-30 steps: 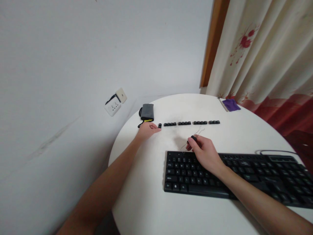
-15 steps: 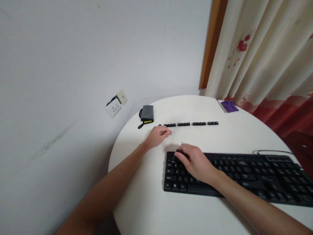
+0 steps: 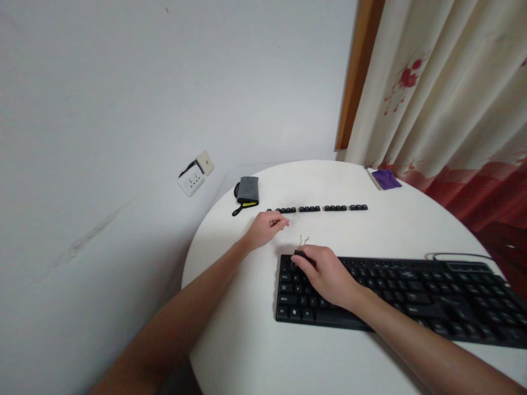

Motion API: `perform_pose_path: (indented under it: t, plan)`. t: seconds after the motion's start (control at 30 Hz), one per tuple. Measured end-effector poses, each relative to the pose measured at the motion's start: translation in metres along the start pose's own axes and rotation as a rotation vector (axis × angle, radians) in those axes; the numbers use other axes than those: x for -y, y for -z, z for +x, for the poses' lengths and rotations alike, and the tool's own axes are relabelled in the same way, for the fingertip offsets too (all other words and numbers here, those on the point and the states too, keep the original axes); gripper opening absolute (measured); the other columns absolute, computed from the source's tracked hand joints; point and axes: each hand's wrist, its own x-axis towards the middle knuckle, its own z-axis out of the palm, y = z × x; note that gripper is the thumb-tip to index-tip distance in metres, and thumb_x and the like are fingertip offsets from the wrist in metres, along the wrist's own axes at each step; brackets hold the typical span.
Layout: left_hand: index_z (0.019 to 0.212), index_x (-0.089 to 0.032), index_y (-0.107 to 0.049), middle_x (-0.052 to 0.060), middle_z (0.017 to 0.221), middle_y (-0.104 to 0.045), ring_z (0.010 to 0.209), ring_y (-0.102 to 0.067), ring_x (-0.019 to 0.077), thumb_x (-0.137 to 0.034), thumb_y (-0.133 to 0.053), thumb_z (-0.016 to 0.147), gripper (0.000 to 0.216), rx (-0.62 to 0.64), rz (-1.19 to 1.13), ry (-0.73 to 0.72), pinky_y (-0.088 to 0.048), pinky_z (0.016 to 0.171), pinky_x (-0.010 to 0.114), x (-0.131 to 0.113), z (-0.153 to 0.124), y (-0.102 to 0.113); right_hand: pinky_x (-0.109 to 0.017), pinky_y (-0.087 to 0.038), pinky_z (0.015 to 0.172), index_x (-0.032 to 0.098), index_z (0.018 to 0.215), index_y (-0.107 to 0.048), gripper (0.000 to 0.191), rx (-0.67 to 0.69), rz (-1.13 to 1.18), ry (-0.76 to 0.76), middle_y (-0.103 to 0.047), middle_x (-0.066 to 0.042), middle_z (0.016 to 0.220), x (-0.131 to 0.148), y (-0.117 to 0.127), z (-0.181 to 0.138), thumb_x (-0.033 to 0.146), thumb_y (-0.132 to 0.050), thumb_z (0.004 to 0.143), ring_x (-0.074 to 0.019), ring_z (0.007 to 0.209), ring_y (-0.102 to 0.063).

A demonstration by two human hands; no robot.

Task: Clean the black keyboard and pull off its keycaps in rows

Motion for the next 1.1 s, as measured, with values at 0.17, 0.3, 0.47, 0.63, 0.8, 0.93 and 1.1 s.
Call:
perform_pose_path:
  t: [0.17, 0.3, 0.47, 0.63, 0.8, 0.93, 1.1]
  plan:
    - [0.081, -0.015, -0.073, 0.003, 0.072, -0.066, 0.067, -0.060, 0.0125, -0.027, -0.055, 0.090, 0.024, -0.004, -0.007, 0.007, -0.046, 0.062, 0.022, 0.000, -0.001, 0.000, -0.028, -0.043, 0.065, 0.020, 0.073, -0.057, 0.034, -0.027, 0.178, -0.094, -0.063, -0.001, 0.069, -0.006, -0.002, 0.002, 0.037, -0.046, 0.100, -0.0169, 0.067, -0.059]
    - [0.080, -0.016, -0.073, 0.003, 0.073, -0.067, 0.066, -0.059, 0.0124, -0.029, -0.055, 0.091, 0.025, -0.005, -0.007, 0.009, -0.046, 0.062, 0.022, 0.002, -0.001, 0.000, -0.027, -0.046, 0.063, 0.018, 0.076, -0.063, 0.035, -0.057, 0.375, -0.211, -0.067, -0.003, 0.070, -0.007, 0.000, 0.006, 0.039, -0.047, 0.099, -0.0161, 0.065, -0.062]
    - [0.090, -0.015, -0.074, 0.005, 0.078, -0.069, 0.071, -0.062, 0.0135, -0.032, -0.052, 0.095, 0.029, 0.007, -0.058, -0.015, -0.045, 0.062, 0.023, -0.009, -0.004, -0.002, -0.026, -0.048, 0.064, 0.017, 0.078, -0.066, 0.034, -0.256, 0.406, -0.206, -0.068, -0.003, 0.070, -0.007, 0.012, 0.008, 0.043, -0.053, 0.096, -0.0157, 0.066, -0.062]
    - [0.115, -0.017, -0.069, 0.009, 0.105, -0.071, 0.085, -0.063, 0.0158, -0.036, -0.061, 0.093, 0.030, 0.078, -0.179, -0.098, -0.050, 0.077, 0.027, -0.037, -0.011, -0.018, -0.028, -0.050, 0.064, 0.016, 0.084, -0.069, 0.035, -0.405, 0.370, -0.224, -0.071, -0.006, 0.075, -0.016, 0.020, 0.009, 0.046, -0.055, 0.093, -0.0172, 0.067, -0.064]
    - [0.094, -0.016, -0.073, 0.006, 0.090, -0.069, 0.082, -0.061, 0.0162, -0.033, -0.068, 0.088, 0.018, 0.143, -0.156, -0.149, -0.049, 0.077, 0.028, -0.053, -0.014, -0.030, -0.028, -0.048, 0.063, 0.017, 0.080, -0.067, 0.034, -0.377, 0.314, -0.200, -0.069, -0.004, 0.072, -0.021, 0.014, 0.009, 0.044, -0.054, 0.094, -0.0176, 0.065, -0.063]
    - [0.092, -0.017, -0.073, 0.006, 0.089, -0.069, 0.085, -0.063, 0.0176, -0.029, -0.074, 0.083, 0.015, 0.146, -0.178, -0.133, -0.050, 0.079, 0.029, -0.049, -0.014, -0.031, -0.029, -0.049, 0.064, 0.017, 0.079, -0.066, 0.035, -0.384, 0.278, -0.207, -0.069, -0.005, 0.071, -0.022, 0.013, 0.009, 0.045, -0.052, 0.095, -0.0185, 0.066, -0.063]
    - [0.104, -0.017, -0.071, 0.005, 0.093, -0.071, 0.085, -0.065, 0.0170, -0.021, -0.078, 0.078, 0.027, 0.063, -0.189, -0.123, -0.053, 0.082, 0.031, -0.047, -0.016, -0.035, -0.031, -0.050, 0.068, 0.018, 0.080, -0.063, 0.034, -0.385, 0.229, -0.236, -0.070, -0.008, 0.079, -0.026, 0.015, 0.011, 0.045, -0.048, 0.096, -0.0204, 0.071, -0.064]
